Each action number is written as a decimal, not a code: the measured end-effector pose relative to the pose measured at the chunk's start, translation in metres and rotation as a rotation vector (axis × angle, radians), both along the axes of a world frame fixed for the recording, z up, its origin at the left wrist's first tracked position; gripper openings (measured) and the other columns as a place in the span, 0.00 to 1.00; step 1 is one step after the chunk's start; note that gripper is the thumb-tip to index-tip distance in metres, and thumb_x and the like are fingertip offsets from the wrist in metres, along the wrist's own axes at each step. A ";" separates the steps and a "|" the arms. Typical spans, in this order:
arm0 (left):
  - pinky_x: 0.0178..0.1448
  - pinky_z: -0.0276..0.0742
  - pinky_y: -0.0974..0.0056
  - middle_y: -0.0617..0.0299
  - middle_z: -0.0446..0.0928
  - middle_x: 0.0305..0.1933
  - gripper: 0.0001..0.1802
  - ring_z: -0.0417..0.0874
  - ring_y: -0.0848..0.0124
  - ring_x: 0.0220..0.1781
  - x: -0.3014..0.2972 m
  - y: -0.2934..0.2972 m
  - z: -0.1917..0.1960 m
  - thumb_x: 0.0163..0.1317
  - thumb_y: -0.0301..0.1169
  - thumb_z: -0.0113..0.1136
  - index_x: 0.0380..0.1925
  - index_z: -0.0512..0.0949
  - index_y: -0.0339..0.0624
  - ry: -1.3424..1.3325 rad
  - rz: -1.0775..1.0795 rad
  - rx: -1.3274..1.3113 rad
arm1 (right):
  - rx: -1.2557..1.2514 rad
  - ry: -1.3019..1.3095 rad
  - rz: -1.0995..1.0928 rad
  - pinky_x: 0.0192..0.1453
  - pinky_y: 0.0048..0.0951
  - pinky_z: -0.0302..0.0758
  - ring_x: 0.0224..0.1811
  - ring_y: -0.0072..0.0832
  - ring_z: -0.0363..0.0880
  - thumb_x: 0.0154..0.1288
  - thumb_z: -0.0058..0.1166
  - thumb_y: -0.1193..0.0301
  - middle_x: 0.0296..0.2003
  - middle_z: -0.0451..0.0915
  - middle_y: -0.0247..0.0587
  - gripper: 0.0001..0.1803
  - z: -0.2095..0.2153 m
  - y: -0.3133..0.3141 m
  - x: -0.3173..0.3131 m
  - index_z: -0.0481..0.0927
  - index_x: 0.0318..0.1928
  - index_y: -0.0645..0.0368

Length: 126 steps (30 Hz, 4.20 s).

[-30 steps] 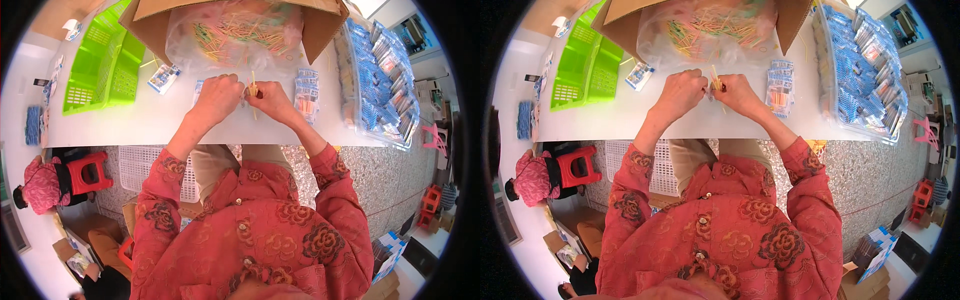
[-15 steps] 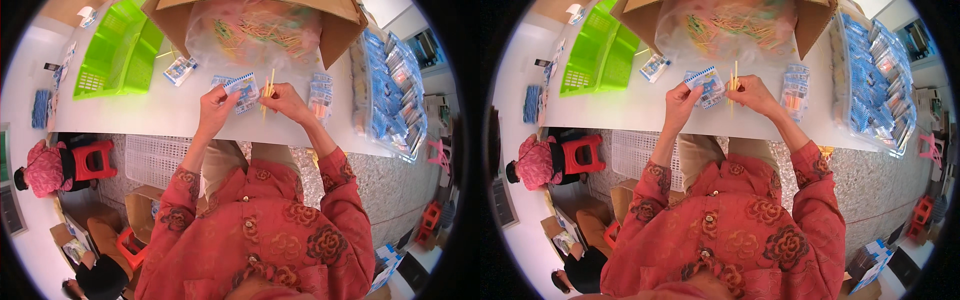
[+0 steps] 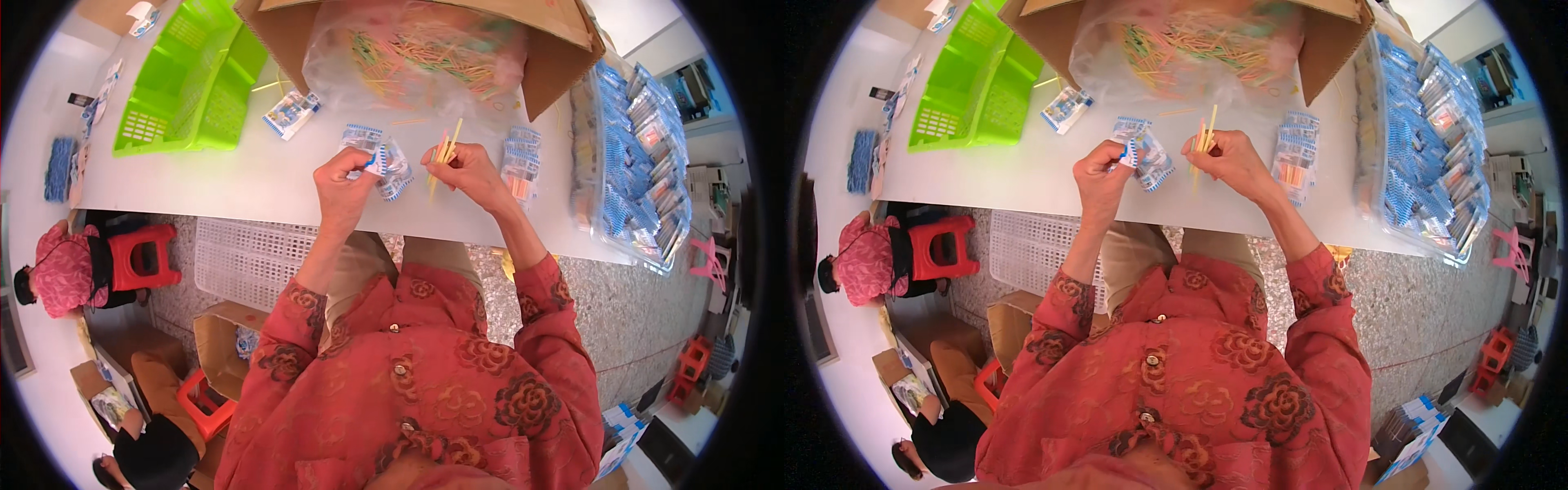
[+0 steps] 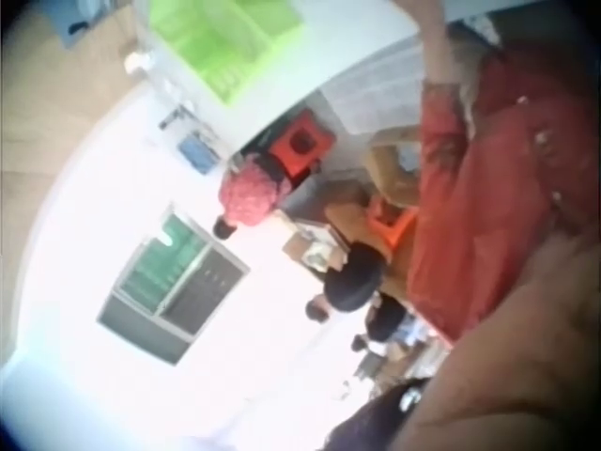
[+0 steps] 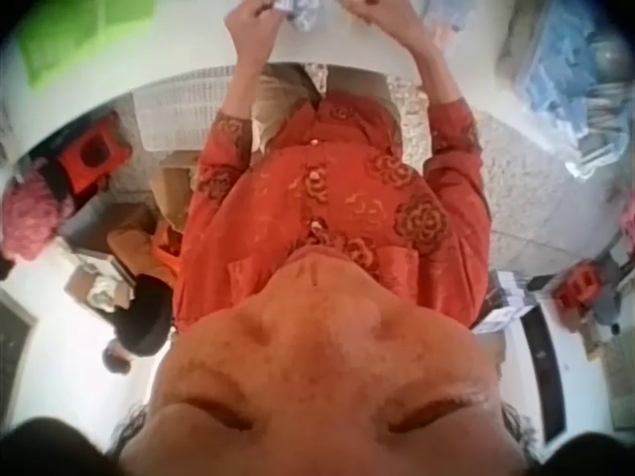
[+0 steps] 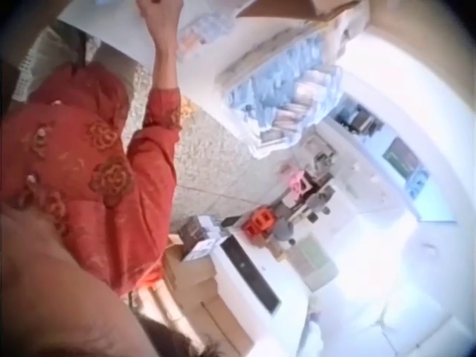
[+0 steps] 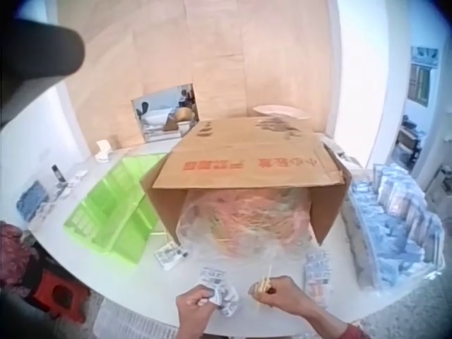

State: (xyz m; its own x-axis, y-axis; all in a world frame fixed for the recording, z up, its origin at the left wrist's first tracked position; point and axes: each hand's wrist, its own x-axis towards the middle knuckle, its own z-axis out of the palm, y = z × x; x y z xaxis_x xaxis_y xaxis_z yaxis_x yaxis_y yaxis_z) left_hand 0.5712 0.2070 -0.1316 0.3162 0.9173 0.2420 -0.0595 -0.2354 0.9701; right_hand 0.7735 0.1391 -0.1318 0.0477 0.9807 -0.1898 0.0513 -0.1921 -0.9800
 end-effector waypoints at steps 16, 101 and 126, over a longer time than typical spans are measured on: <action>0.31 0.71 0.74 0.69 0.79 0.34 0.10 0.75 0.79 0.30 -0.002 0.001 -0.030 0.58 0.31 0.64 0.40 0.78 0.46 -0.477 -0.098 -1.120 | 0.089 0.082 0.053 0.25 0.14 0.62 0.23 0.09 0.64 0.62 0.56 0.73 0.24 0.73 0.23 0.10 0.011 -0.004 -0.008 0.81 0.43 0.60; 0.31 0.64 0.73 0.66 0.70 0.22 0.09 0.67 0.80 0.26 -0.003 -0.027 -0.037 0.48 0.21 0.68 0.21 0.75 0.33 0.118 0.048 0.132 | 0.352 -0.551 -0.193 0.29 0.27 0.71 0.24 0.28 0.74 0.58 0.56 0.78 0.28 0.78 0.41 0.03 -0.029 -0.003 -0.009 0.77 0.33 0.64; 0.29 0.71 0.65 0.58 0.75 0.24 0.08 0.77 0.66 0.25 0.004 -0.020 -0.058 0.44 0.24 0.69 0.24 0.78 0.38 0.214 0.250 0.370 | 0.305 -0.679 0.009 0.31 0.26 0.70 0.24 0.23 0.72 0.59 0.53 0.75 0.25 0.75 0.42 0.14 0.033 -0.013 -0.051 0.80 0.46 0.63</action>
State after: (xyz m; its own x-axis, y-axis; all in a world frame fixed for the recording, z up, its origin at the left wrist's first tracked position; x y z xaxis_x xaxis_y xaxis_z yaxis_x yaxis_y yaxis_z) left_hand 0.5754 0.1867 -0.1896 0.1750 0.8364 0.5194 0.2339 -0.5478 0.8032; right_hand 0.7228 0.1256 -0.0984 0.0492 0.9861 0.1590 0.6649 0.0865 -0.7419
